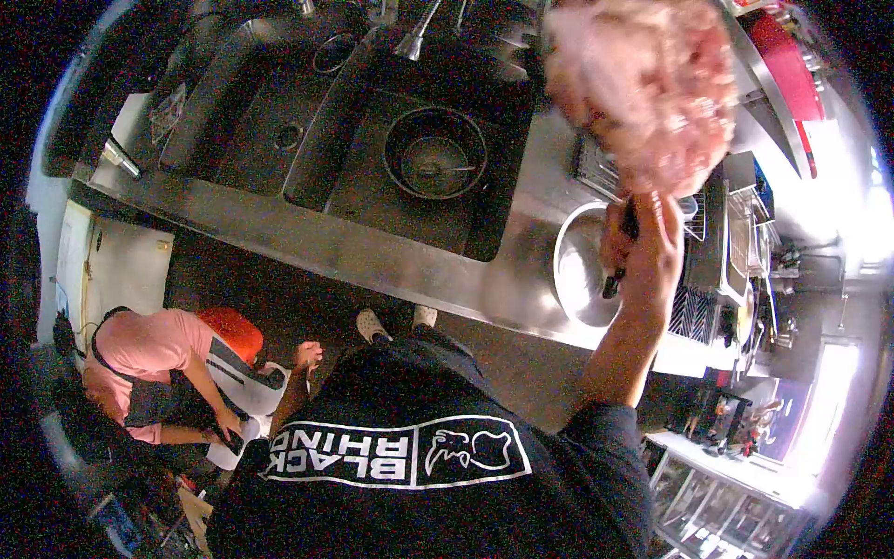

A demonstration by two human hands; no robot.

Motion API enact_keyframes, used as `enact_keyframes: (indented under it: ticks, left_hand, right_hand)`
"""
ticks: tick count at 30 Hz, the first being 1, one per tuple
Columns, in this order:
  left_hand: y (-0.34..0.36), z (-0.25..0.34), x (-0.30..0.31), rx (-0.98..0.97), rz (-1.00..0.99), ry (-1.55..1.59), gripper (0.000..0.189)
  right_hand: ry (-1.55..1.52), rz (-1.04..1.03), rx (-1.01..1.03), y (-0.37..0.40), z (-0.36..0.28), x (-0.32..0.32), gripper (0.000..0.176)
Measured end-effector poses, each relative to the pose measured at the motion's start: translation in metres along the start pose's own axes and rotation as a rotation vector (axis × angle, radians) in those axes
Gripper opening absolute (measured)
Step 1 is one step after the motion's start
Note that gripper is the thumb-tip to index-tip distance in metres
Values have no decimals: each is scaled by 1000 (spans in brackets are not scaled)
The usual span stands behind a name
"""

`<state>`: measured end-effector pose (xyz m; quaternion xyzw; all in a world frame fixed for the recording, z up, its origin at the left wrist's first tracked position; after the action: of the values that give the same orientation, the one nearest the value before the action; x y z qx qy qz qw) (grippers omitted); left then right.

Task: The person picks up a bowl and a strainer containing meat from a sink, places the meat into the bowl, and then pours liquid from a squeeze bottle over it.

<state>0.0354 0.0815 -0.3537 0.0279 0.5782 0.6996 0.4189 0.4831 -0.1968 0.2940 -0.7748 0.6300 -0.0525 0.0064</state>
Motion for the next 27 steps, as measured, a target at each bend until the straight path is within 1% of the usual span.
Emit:
enact_keyframes:
  ticks: [1, 2, 3, 4, 5, 6, 7, 8, 9, 11, 12, 14, 15, 17, 18, 19, 20, 21, 22, 23, 24, 25, 26, 27]
  left_hand:
    - [-2, -6, 9, 49, 55, -89, 14]
    - [-4, -12, 18, 98, 111, -177, 14]
    - [-6, -17, 20, 100, 114, -175, 14]
    - [-8, -20, 31, 103, 214, -165, 10]
    - [-8, -23, 42, 106, 314, -155, 8]
    - [-10, -30, 50, 107, 317, -155, 8]
    - [-15, -25, 32, -40, 12, -84, 6]
    - [-11, -15, 14, -188, -292, -10, 9]
    - [-11, -16, 18, -189, -289, -7, 9]
    - [-18, -40, 47, 63, -31, 277, 18]
    - [-22, -45, 51, 59, -26, 283, 18]
    - [-27, -38, 66, -217, -20, 427, 21]
    - [-23, -31, 65, -217, -18, 428, 21]
    - [-2, -33, 22, 137, -233, 387, 14]
    - [4, -33, 17, 141, -233, 384, 14]
    - [6, -23, 21, -40, -154, 60, 11]
    - [10, -10, 22, -220, -73, -264, 9]
    - [14, -7, 12, -219, -76, -266, 9]
    - [12, -11, 17, -111, 76, -293, 10]
    - [16, -14, 24, -3, 228, -320, 12]
    - [23, -7, 15, -5, 223, -323, 12]
    - [26, -3, 3, -12, 145, -353, 8]
    - [26, 0, -7, -19, 68, -383, 6]
    - [23, -2, -9, -20, 65, -385, 6]
  right_hand:
    - [36, 44, -63, 3, 18, 7, 27]
    - [97, 8, -60, 7, 29, 4, 27]
    - [137, 13, -140, 17, 38, -8, 28]
    - [133, -86, -313, 22, 69, -12, 27]
    - [149, -44, -377, 26, 95, -13, 29]
    - [125, -110, -432, 32, 119, -22, 29]
    - [122, -102, -566, 41, 142, -24, 28]
    - [118, -173, -580, 44, 168, -29, 27]
    - [136, -161, -558, 44, 190, -31, 29]
    - [127, -216, -510, 45, 233, -36, 27]
    - [125, -225, -511, 44, 236, -38, 27]
    - [103, -203, -452, 44, 234, -40, 27]
    - [125, -200, -515, 44, 235, -36, 27]
    - [130, -173, -562, 37, 207, -33, 28]
    - [161, -88, -564, 30, 196, -26, 29]
    - [131, -141, -474, 22, 171, -30, 29]
    - [106, -106, -440, 14, 157, -25, 29]
    - [103, -89, -389, 8, 134, -24, 29]
    - [73, -141, -319, 3, 111, -26, 29]
    - [107, -125, -243, -2, 86, -24, 28]
    - [59, -93, -211, -9, 73, -17, 29]
    - [30, -40, -199, -10, 53, -13, 28]
    - [-17, -16, -150, -11, 34, -12, 27]
    - [-7, -3, -72, -17, 21, -4, 26]
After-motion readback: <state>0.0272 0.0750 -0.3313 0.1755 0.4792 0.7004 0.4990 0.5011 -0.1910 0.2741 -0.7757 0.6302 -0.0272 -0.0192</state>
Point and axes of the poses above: each hand's wrist, its own y-axis away from the middle knuckle, its own x-axis out of the back of the hand, z = x × y, the point moved 9 cm from there along -y, towards the middle knuckle, and after that the axes turned 3 degrees about z, right-handed, at the moved point
